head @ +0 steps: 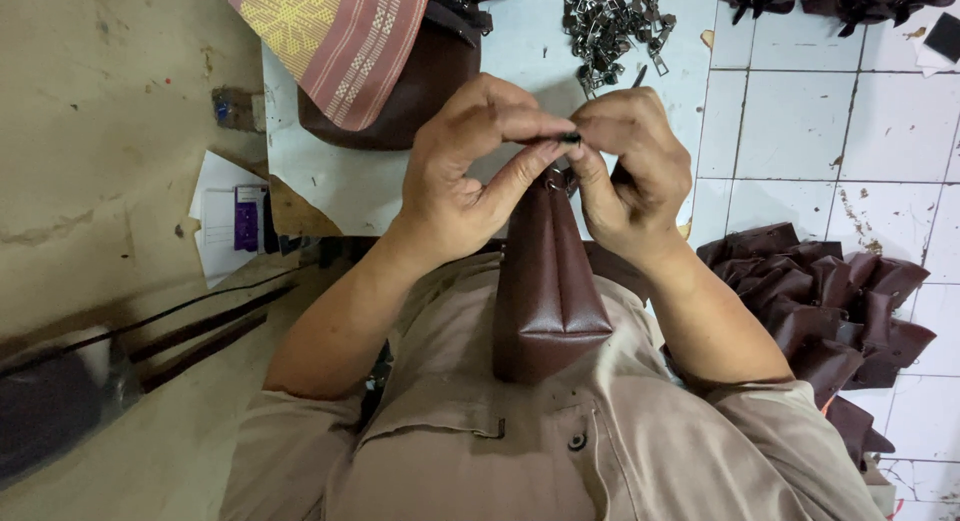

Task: Attaching metal zipper sliders to the zipper tape of small leather pouches

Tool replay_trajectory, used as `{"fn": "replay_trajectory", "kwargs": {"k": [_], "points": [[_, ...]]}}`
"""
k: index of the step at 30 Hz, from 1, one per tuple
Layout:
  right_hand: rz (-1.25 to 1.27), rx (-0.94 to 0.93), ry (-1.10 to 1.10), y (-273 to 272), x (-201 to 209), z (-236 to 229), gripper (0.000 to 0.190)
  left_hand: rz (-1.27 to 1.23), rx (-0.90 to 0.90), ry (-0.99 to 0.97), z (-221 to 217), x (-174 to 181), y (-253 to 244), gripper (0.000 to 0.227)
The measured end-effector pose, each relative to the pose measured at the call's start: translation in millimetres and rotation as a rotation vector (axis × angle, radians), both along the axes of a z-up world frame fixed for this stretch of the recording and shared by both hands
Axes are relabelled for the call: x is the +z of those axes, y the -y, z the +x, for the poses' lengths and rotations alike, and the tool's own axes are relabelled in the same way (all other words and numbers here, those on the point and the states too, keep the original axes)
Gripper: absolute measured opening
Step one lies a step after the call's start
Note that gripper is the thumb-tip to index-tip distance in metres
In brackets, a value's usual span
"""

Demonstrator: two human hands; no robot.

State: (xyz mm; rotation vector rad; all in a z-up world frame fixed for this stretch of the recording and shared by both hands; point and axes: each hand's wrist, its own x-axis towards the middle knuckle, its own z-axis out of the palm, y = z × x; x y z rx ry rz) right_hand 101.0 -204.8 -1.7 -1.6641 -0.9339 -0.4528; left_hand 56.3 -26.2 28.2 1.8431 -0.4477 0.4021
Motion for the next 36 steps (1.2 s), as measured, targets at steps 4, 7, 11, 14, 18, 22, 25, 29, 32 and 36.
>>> {"fn": "replay_trajectory", "kwargs": {"k": [4,7,11,14,18,22,25,29,32,36], "points": [[-0.046,0.006,0.208,10,-7,2,0.008,0.083,-0.062,0.118,0,-9,-10,0.016],[-0.084,0.013,0.313,17,-9,1,0.013,0.090,-0.115,0.237,-1,-8,-15,0.015],[-0.109,0.013,0.410,20,-8,4,0.015,0.166,-0.225,0.269,0,-5,-22,0.025],[-0.073,0.020,0.476,19,-10,7,0.014,0.186,-0.244,0.303,1,0,-22,0.025],[-0.080,0.023,0.484,21,-13,7,0.017,0.192,-0.248,0.332,1,1,-23,0.024],[-0.074,0.037,0.486,20,-12,8,0.017,0.191,-0.254,0.324,1,3,-23,0.020],[-0.087,0.040,0.478,21,-12,7,0.016,0.215,-0.234,0.321,-1,3,-24,0.023],[-0.092,0.025,0.491,21,-14,6,0.016,0.246,-0.208,0.346,-2,0,-24,0.024],[-0.101,0.017,0.484,21,-14,5,0.015,0.238,-0.184,0.366,-2,-2,-22,0.023],[-0.100,0.027,0.465,21,-14,5,0.017,0.181,-0.160,0.373,-2,-5,-17,0.022]]}}
